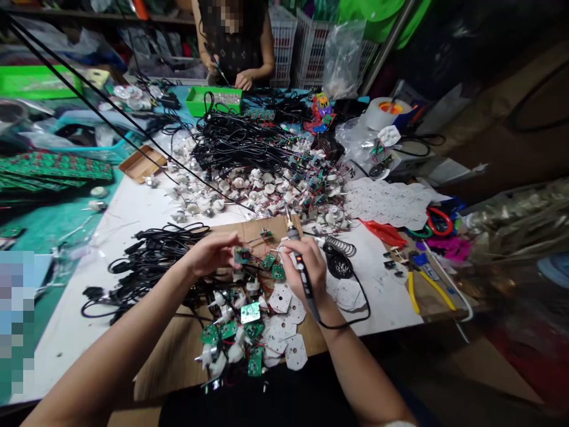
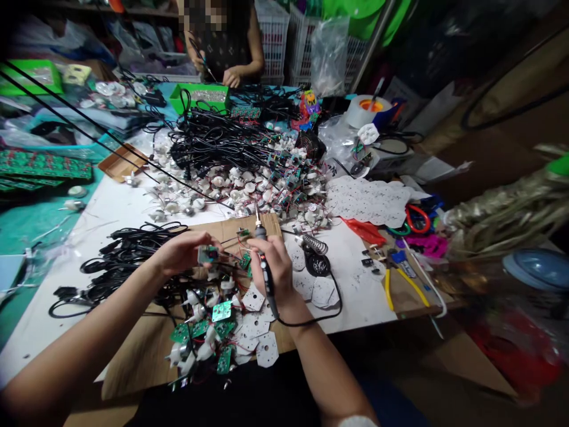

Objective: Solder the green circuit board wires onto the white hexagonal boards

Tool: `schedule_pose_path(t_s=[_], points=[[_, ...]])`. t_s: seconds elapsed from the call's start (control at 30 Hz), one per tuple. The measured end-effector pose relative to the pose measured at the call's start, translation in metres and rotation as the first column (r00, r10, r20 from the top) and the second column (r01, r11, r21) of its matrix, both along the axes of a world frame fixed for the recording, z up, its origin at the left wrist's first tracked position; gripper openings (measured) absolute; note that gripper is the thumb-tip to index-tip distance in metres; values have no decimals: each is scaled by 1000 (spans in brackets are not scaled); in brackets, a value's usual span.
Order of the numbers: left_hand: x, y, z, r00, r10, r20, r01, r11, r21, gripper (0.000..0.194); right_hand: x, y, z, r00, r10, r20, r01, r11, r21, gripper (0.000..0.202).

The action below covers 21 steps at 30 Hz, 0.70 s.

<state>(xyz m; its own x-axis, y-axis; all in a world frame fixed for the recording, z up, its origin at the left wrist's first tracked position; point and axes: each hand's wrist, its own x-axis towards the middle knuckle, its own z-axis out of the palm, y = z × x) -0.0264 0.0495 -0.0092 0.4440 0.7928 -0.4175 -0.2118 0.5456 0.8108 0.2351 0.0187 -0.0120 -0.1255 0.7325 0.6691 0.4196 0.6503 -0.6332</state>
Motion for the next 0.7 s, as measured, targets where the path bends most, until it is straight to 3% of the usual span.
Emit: schedule_pose_path(t_s=[0.07,0.13,0.23,0.3,0.37,0.43,0.53,0.6,0.7], points=[[4,-3,1,972,-177,-156,178,984,-4,32,9,-13,13,1000,11,-29,-11,1000,3,38],[12,-9,5,883,-287,-371,339,937,80,29,18,-31,19,999,38,-37,-40,998,-56,39],[28,-16,14,718,-158,-678,508,785,355,21,27,-61,12,998,39,-57,-50,978,-201,34],[35,-18,20,660,-116,-743,595,684,421,19,30,-79,5,996,1,-86,-25,960,-280,29],[35,-16,25,663,-247,-707,635,685,357,31,32,-90,-2,991,-65,-119,23,945,-326,26],[31,-11,30,707,-412,-576,629,738,245,48,32,-94,-5,980,-137,-146,80,936,-344,26],[25,-6,35,715,-525,-462,625,775,87,54,31,-89,-4,961,-201,-188,124,927,-355,27],[27,-8,35,639,-497,-587,643,764,54,43,29,-84,-1,955,-202,-217,113,924,-366,26],[38,-17,33,432,-247,-867,697,702,147,20,26,-80,0,953,-180,-242,70,912,-404,27]])
